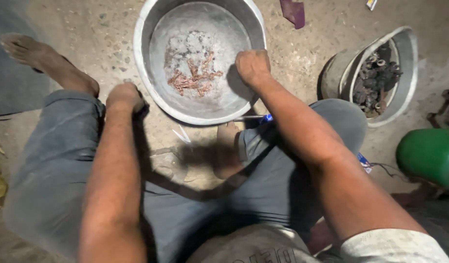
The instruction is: The person sits on the workshop floor and sorts small copper-colored metal parts by hand, picking them from a bucket of dark scrap parts and placing them into a plastic basin. Near the end, the person uses scissors to trim a metal part over the basin.
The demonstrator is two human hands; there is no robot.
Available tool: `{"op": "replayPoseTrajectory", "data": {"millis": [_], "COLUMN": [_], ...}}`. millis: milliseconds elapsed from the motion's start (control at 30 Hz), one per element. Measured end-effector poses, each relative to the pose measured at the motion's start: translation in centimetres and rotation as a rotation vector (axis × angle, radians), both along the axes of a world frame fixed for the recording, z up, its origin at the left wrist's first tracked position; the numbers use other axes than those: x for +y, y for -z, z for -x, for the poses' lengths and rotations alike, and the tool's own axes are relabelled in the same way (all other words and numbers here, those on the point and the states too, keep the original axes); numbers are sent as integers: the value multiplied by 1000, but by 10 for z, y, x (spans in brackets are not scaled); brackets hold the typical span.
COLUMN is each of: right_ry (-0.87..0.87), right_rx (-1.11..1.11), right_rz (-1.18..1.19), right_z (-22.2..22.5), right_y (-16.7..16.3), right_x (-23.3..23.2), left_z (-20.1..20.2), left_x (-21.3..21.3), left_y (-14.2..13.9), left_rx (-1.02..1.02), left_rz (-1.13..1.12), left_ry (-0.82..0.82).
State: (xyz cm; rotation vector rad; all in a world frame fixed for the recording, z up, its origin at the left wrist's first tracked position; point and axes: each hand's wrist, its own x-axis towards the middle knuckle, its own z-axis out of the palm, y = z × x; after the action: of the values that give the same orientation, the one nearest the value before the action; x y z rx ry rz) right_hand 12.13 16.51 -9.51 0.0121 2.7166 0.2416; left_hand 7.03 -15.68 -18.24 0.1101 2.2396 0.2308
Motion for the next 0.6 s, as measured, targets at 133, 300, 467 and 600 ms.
{"op": "replayPoseTrajectory", "data": {"millis": [133, 300, 467, 600], "right_ry": [63, 72, 24, 176], "right_rx": [197, 602, 975, 1067], "right_rz": [39, 394, 157, 403], "right_z": [11, -10, -78, -92], "right_y": [-30, -135, -193, -185], "right_x": [21, 67, 99, 124], "left_z": [-15, -21, -17, 6], "left_x": [18, 26, 8, -19], "left_y": [2, 4, 12, -16], "left_rx": [-123, -89, -7, 96], "left_rz": [28, -70, -130, 30], "left_ry": [78, 7, 15, -14]}}
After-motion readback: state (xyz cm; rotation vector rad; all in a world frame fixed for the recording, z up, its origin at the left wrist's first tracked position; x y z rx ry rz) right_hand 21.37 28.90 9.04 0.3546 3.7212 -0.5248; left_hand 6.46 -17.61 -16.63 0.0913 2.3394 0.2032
